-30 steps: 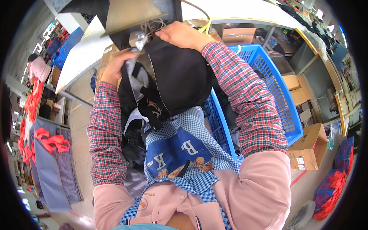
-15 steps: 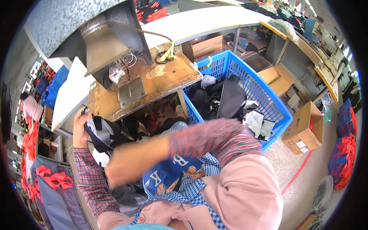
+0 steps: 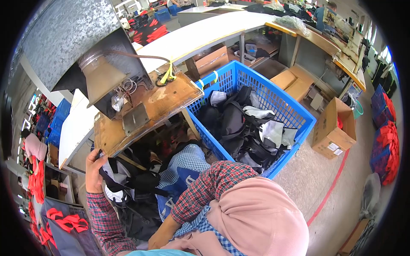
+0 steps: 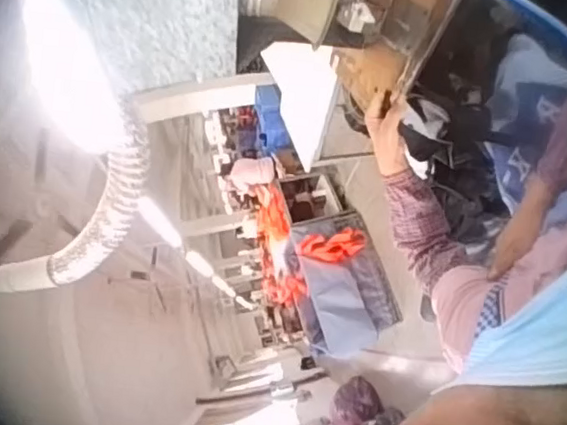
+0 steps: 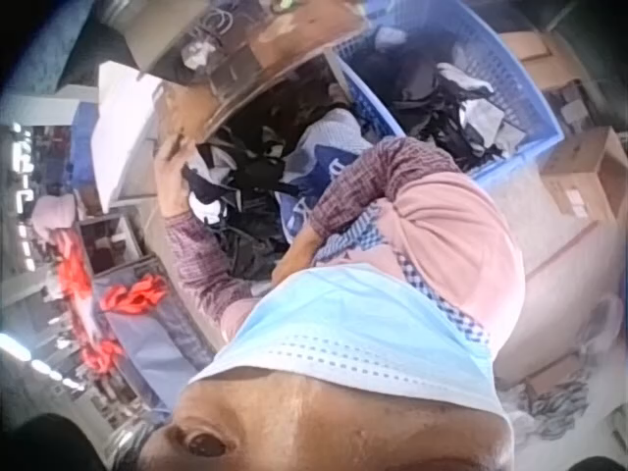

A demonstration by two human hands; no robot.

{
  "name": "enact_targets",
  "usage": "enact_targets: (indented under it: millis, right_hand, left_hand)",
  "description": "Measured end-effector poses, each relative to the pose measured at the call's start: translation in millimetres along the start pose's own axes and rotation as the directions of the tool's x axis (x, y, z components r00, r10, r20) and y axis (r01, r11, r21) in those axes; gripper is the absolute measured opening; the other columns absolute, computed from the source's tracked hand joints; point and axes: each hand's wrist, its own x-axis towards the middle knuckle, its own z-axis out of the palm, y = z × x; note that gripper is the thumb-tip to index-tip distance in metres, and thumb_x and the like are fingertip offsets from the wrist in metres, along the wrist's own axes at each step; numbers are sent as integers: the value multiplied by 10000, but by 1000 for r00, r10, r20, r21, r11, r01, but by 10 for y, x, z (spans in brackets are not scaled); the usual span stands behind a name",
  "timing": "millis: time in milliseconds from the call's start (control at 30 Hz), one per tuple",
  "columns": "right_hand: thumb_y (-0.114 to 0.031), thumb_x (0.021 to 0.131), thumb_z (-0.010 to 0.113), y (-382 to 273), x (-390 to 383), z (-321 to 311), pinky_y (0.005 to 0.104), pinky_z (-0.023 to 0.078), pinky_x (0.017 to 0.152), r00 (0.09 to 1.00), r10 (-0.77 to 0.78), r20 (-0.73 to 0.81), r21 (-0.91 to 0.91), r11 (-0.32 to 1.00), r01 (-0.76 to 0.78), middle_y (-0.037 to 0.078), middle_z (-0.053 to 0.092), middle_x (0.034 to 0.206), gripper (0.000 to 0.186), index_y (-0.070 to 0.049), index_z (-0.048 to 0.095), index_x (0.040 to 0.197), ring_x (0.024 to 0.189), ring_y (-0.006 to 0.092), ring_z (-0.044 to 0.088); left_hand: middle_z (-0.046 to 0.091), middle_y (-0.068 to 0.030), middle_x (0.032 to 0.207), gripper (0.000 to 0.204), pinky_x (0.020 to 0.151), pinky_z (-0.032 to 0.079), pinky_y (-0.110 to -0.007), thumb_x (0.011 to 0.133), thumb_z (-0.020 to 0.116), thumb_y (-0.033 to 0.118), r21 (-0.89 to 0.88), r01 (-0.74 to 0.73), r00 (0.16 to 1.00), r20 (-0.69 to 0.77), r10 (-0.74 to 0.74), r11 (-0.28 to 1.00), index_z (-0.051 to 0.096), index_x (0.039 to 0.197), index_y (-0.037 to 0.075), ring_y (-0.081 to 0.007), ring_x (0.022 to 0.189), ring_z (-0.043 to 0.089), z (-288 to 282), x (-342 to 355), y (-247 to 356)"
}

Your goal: The person is sewing and assembling black fabric components, likely for bags or backpacks, using an industrial sewing machine at a workbench.

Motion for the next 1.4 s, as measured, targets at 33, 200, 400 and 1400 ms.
enact_targets:
  millis: [33, 200, 400, 1400]
  right_hand:
    - [-320, 1020, 384, 43, -6, 18, 428, 464, 662, 1000, -1, -18, -43, 999, 0, 233, 650, 889, 428, 56, 564, 920, 812, 372, 623]
    - [-327, 1022, 377, 162, -22, 76, 444, 459, 646, 997, -20, -77, -246, 969, 0, 224, 649, 887, 438, 50, 559, 894, 807, 394, 615]
    - [-249, 945, 586, -511, -414, -404, 410, 427, 706, 769, -247, -589, -507, 854, -115, 111, 577, 853, 188, -68, 571, 895, 835, 299, 564]
    - [-249, 996, 461, -3143, -3055, -1237, 292, 472, 908, -244, -729, -640, -583, 667, -464, 97, 625, 1160, 359, -9, 573, 1238, 1026, 194, 618]
  left_hand:
    - [635, 20, 872, 195, 743, 441, -217, 774, 698, -23, -4, 8, 1000, 0, -8, 1000, 659, 960, 17, -74, 785, 575, 88, -21, 53]
    - [604, 32, 833, 165, 715, 429, -209, 772, 692, -38, 55, -10, 1000, 16, 9, 998, 641, 921, 13, -59, 755, 547, 208, -133, 114]
    - [570, 42, 810, 124, 664, 411, -200, 808, 685, -40, 206, -95, 995, 11, 95, 974, 617, 891, 23, -48, 726, 509, 518, -383, 297]
    - [670, -15, 853, 258, 731, 487, -246, 919, 682, 269, -117, 72, 500, 863, 66, 991, 637, 941, 17, -63, 793, 605, 2239, -162, 801]
